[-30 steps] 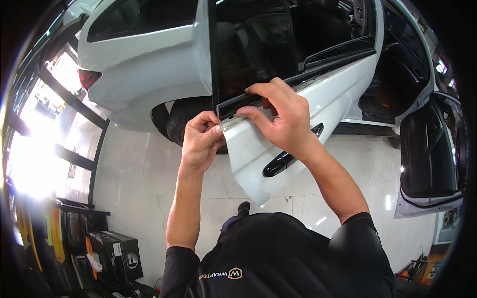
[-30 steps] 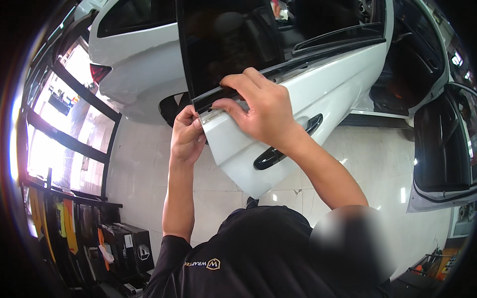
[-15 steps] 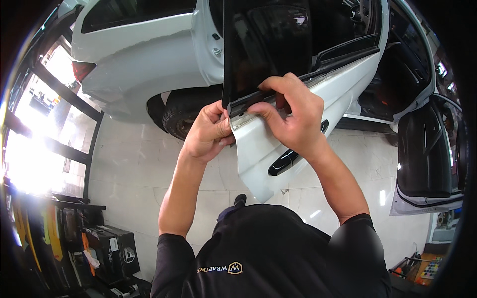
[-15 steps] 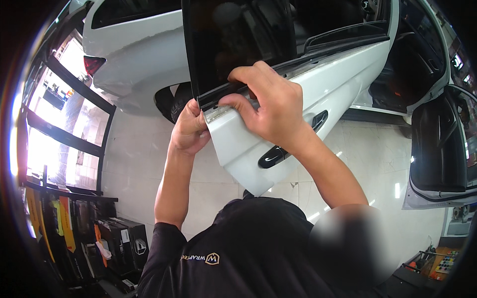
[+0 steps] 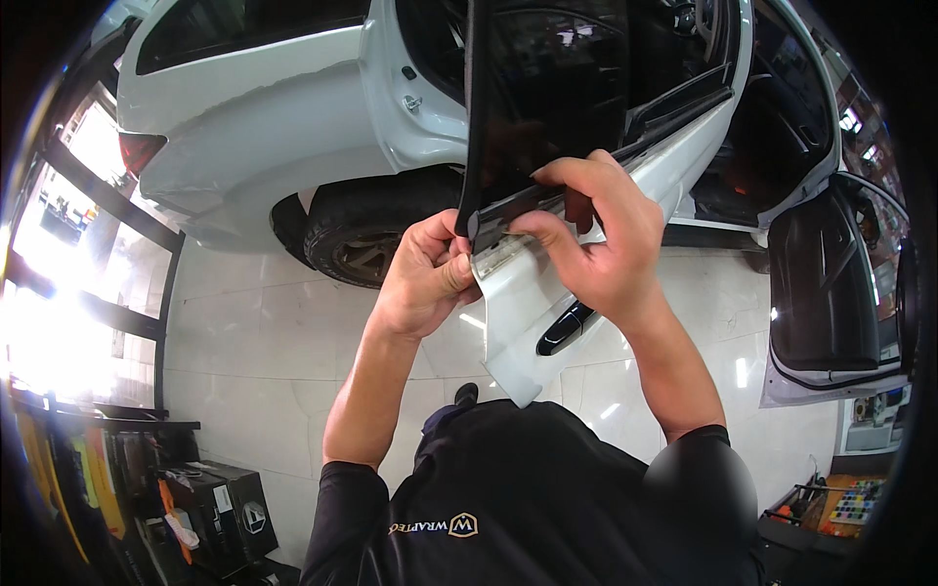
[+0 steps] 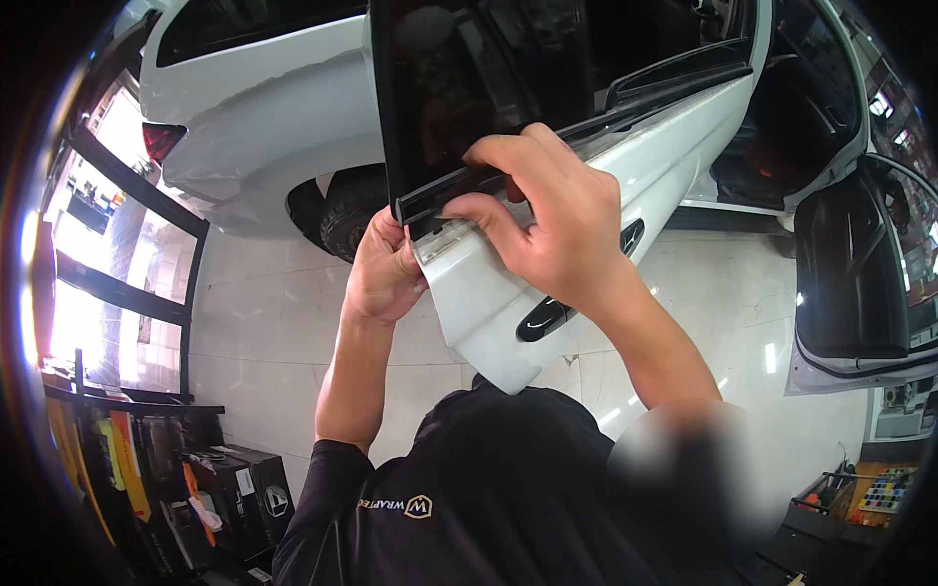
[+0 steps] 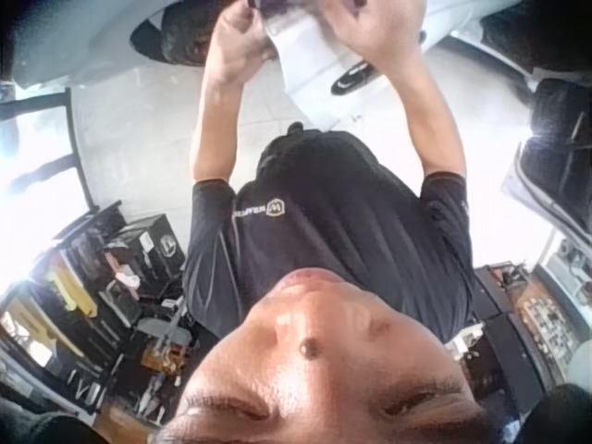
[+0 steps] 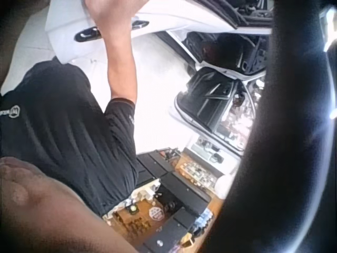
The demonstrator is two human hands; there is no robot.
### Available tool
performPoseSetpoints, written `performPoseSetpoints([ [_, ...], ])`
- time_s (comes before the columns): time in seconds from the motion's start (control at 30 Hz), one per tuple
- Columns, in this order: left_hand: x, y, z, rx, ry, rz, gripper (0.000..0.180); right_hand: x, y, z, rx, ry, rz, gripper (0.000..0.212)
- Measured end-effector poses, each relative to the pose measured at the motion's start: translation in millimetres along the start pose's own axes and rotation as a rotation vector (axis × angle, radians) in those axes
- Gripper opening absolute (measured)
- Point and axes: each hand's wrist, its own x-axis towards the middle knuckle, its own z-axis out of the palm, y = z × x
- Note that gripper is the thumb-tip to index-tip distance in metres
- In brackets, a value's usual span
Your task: The person removes the old weatherstripping from a white car door using a red plastic pry tool. They then align and press a new black rubber weatherstripping into the door frame, securing it along the entire edge.
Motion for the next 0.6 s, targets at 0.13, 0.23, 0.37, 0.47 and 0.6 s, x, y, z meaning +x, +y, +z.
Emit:
performPoseSetpoints([
  [0.13, -3, 2, 1, 0.045, 0.035, 0.029, 0.022, -9, -6, 1, 0.015, 0.01, 0.091, 0.04],
  [0.23, -10, 1, 16, 0.059, 0.116, 0.125, 0.022, -23, 0, 4, 0.05, 0.008, 0.084, 0.041],
  [0.37, -19, -6, 24, 0.098, 0.239, 0.197, 0.02, -24, 2, 9, 0.004, 0.047, 0.015, 0.038],
  [0.47, -24, -9, 36, 0.23, 0.348, 0.265, 0.02, -25, 2, 9, -0.018, 0.051, 0.003, 0.037],
  [0.6, -27, -10, 41, 0.331, 0.383, 0.316, 0.019, -26, -1, 11, -0.032, 0.057, 0.035, 0.036],
])
